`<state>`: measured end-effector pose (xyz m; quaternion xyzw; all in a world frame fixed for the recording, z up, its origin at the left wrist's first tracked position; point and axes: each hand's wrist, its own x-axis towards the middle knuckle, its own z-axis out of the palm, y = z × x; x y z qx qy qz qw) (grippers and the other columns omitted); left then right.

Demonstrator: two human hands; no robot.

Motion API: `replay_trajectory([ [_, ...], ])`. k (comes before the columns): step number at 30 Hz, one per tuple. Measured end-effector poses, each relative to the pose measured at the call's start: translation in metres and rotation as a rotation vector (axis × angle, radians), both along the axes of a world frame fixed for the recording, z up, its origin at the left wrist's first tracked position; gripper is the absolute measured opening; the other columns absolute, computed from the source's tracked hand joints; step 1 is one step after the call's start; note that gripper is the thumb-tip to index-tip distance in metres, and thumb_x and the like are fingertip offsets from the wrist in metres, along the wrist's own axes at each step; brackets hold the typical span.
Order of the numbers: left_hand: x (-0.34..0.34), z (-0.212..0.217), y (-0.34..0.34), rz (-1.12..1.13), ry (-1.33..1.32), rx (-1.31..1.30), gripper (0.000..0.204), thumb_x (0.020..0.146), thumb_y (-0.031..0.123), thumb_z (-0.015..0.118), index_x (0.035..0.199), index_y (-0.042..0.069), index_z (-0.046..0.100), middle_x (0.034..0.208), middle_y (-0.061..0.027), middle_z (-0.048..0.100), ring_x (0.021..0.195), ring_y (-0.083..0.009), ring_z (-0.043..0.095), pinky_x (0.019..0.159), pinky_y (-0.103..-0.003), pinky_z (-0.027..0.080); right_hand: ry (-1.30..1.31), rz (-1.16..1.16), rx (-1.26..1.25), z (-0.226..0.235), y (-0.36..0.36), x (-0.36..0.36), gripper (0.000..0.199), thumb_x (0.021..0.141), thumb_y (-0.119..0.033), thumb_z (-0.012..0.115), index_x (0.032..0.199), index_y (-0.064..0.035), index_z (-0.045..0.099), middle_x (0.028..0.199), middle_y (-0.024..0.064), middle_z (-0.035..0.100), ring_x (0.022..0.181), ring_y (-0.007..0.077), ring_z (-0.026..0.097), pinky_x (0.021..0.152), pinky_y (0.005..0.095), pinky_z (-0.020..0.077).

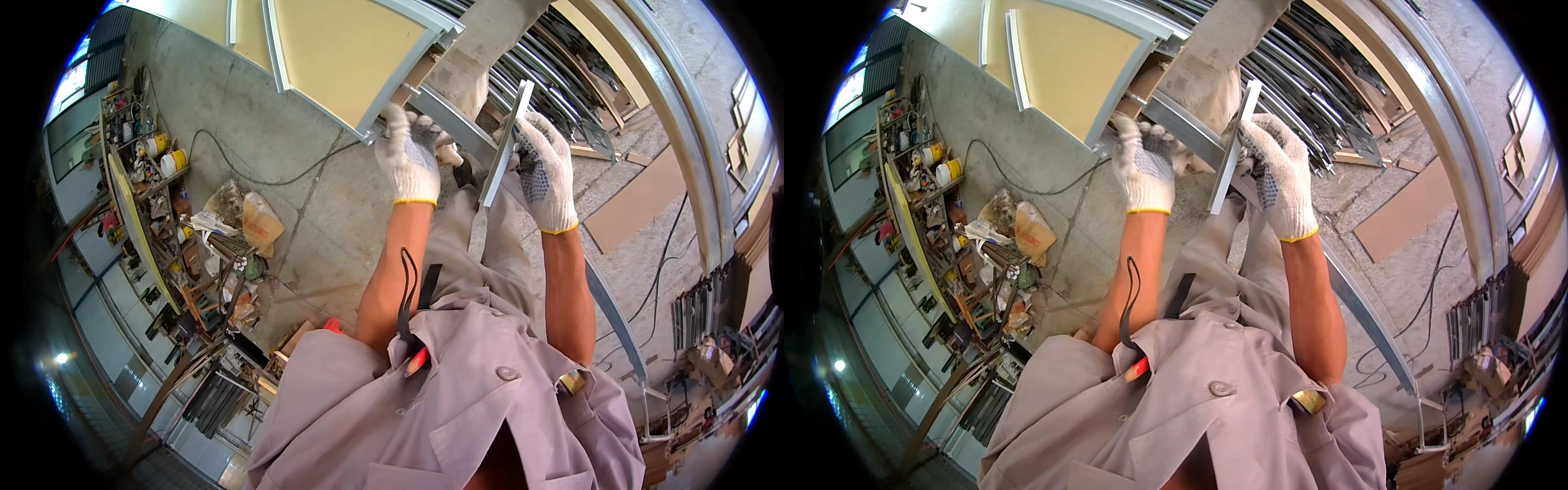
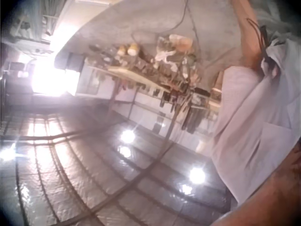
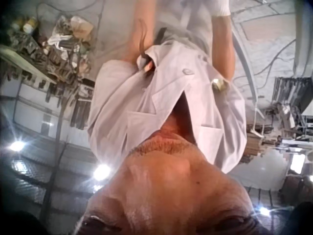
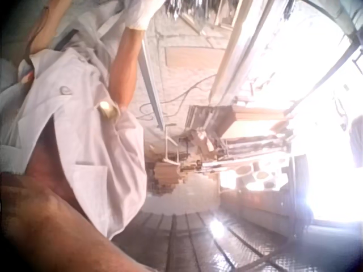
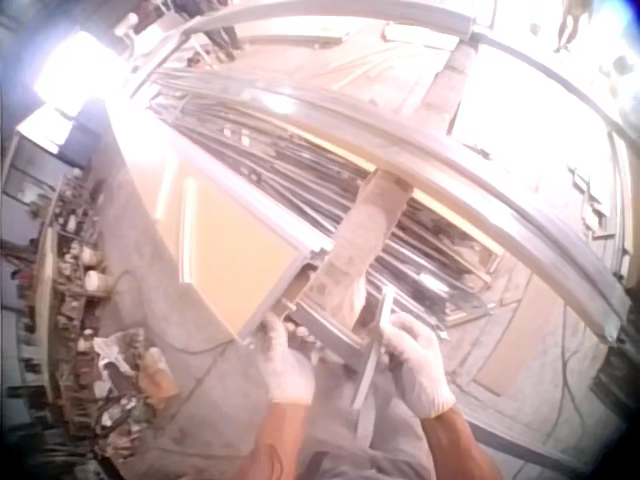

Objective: The person assembles a window frame by inserting metal strips into the frame profile, applying sealant with a caulking gun, and securing components with a pneumatic nail gun. The person handles metal strips, a sealant tube, and a nail gun while working on a large frame structure.

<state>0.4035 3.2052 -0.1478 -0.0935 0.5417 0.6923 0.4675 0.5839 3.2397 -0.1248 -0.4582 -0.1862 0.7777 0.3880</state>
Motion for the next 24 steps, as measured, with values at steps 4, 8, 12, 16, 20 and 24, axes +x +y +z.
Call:
replay_trajectory([
  [4, -0.012, -0.021, -0.042, -0.201, 0.134, 0.046, 0.047, 0.089, 0.038, 0.079, 0.119, 0.009, 0.057, 0.101, -0.0049, 0.063, 0.089, -0.0212, 0.066, 0.076, -0.037, 0.056, -0.219, 0.069, 0.299, -0.005, -0.004, 0.000, 0.019, 0.102, -0.020, 0.058, 0.104, -0.0017, 0.064, 0.083, 0.0014, 0.064, 0.067, 0.0040, 0.056, 0.057, 0.0178, 0.0438],
  [8, -0.017, 0.009, -0.055, -0.333, 0.071, 0.047, 0.044, 0.089, 0.036, 0.080, 0.116, 0.008, 0.059, 0.101, -0.0057, 0.066, 0.089, -0.0201, 0.066, 0.080, -0.036, 0.056, 0.066, -0.112, -0.008, -0.001, -0.005, 0.000, 0.020, 0.100, -0.020, 0.063, 0.098, -0.0006, 0.066, 0.079, 0.0027, 0.063, 0.058, 0.0042, 0.053, 0.052, 0.0175, 0.0432],
  [12, -0.012, 0.000, -0.075, -0.373, -0.053, -0.034, 0.039, 0.090, 0.035, 0.078, 0.115, 0.009, 0.063, 0.097, -0.0048, 0.068, 0.086, -0.0201, 0.068, 0.077, -0.038, 0.057, 0.028, -0.144, 0.028, 0.009, -0.008, 0.000, 0.021, 0.101, -0.022, 0.063, 0.099, -0.0018, 0.065, 0.080, 0.0035, 0.064, 0.058, 0.0049, 0.053, 0.052, 0.0180, 0.0440],
  [16, -0.001, -0.001, -0.088, -0.483, -0.212, 0.070, 0.039, 0.094, 0.034, 0.074, 0.118, 0.005, 0.063, 0.102, -0.0065, 0.068, 0.090, -0.0191, 0.066, 0.080, -0.037, 0.056, 0.008, -0.218, 0.032, 0.019, -0.017, 0.015, 0.020, 0.101, -0.021, 0.062, 0.101, -0.0016, 0.064, 0.085, 0.0068, 0.068, 0.060, 0.0061, 0.054, 0.054, 0.0194, 0.0451],
  [20, 0.007, 0.014, -0.092, -0.497, 0.087, 0.157, 0.035, 0.098, 0.029, 0.069, 0.120, 0.002, 0.063, 0.105, -0.0058, 0.067, 0.094, -0.0171, 0.064, 0.083, -0.036, 0.054, 0.025, -0.173, 0.093, 0.033, -0.029, 0.032, 0.020, 0.100, -0.022, 0.063, 0.101, -0.0019, 0.065, 0.085, 0.0048, 0.068, 0.062, 0.0060, 0.054, 0.054, 0.0204, 0.0445],
  [24, 0.002, 0.041, -0.088, -0.563, 0.111, 0.158, 0.037, 0.100, 0.034, 0.066, 0.119, 0.002, 0.063, 0.100, -0.0061, 0.068, 0.088, -0.0176, 0.066, 0.077, -0.036, 0.057, -0.107, -0.101, 0.126, 0.022, -0.037, 0.050, 0.022, 0.098, -0.024, 0.067, 0.108, -0.0045, 0.067, 0.088, 0.0004, 0.068, 0.068, 0.0046, 0.055, 0.059, 0.0202, 0.0441],
])
